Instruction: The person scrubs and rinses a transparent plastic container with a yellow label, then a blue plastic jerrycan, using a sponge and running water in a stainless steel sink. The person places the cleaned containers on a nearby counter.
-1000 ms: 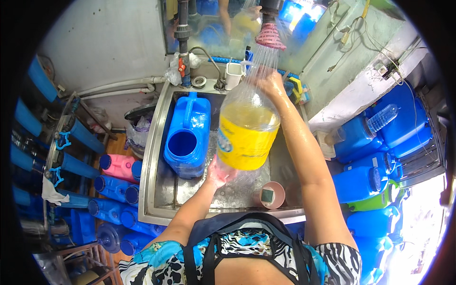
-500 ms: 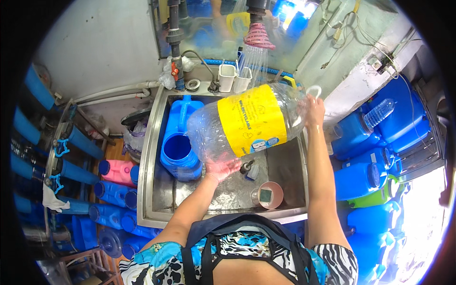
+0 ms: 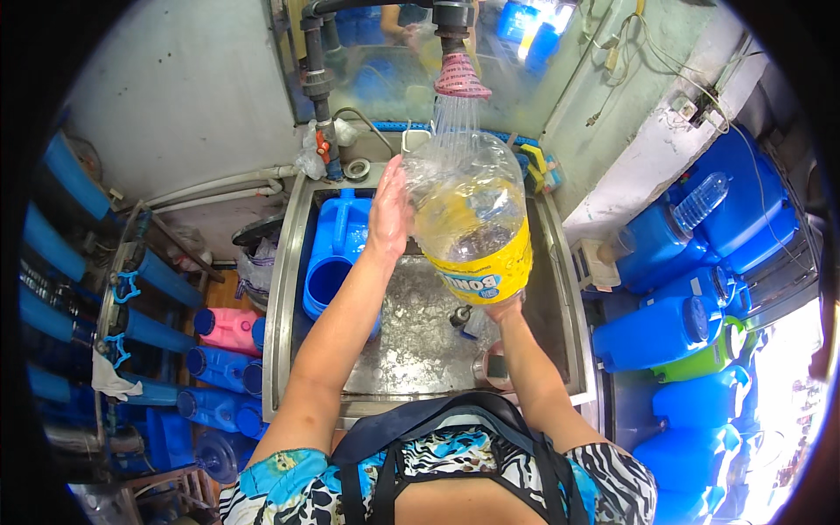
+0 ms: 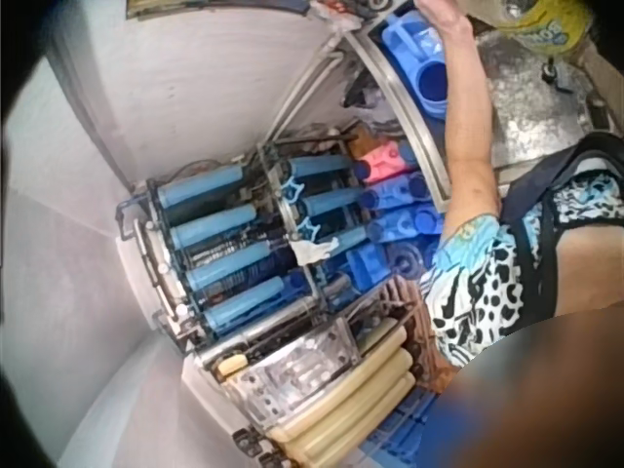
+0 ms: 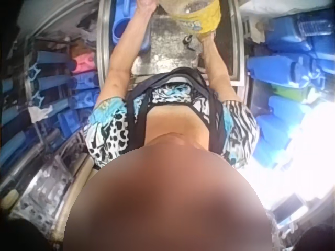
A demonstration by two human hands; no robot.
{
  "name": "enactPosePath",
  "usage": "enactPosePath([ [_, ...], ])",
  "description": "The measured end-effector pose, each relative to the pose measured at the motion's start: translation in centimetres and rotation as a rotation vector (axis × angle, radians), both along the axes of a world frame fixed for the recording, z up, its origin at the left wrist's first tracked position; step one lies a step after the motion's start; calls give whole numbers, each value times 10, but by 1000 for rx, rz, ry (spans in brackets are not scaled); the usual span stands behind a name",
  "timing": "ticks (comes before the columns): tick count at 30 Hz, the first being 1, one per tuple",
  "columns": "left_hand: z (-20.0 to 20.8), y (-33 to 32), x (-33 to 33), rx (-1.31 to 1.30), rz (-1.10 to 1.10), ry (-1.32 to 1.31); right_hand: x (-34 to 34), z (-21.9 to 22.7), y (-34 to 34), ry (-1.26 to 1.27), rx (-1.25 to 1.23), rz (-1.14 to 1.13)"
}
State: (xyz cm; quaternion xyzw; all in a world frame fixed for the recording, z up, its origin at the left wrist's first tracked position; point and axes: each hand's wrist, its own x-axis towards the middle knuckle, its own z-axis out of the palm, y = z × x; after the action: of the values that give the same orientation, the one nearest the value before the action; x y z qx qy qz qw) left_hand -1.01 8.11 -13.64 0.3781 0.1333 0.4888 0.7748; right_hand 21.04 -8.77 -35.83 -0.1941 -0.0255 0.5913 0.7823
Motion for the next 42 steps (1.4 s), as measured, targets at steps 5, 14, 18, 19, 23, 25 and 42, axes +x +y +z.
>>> enactPosePath([
  [5, 14, 47, 8, -91, 6, -3, -43, -11, 21, 120, -323, -16],
  [14, 15, 96, -72, -190, 172, 154, -75, 25, 63, 5, -475, 9],
  [18, 22, 59, -89, 106, -12, -13, -82, 26, 59, 64, -113, 8],
  [19, 25, 51, -87, 163, -59, -49, -82, 24, 56, 21, -72, 4],
  [23, 32, 14, -53, 295, -165, -81, -77, 13, 50, -103, 70, 1],
  [25, 36, 3, -35, 312, -193, -54, -71, 7, 45, -92, 98, 8],
  [42, -1, 104, -19, -257, -32, 23, -70, 9, 65, 122, -120, -179],
])
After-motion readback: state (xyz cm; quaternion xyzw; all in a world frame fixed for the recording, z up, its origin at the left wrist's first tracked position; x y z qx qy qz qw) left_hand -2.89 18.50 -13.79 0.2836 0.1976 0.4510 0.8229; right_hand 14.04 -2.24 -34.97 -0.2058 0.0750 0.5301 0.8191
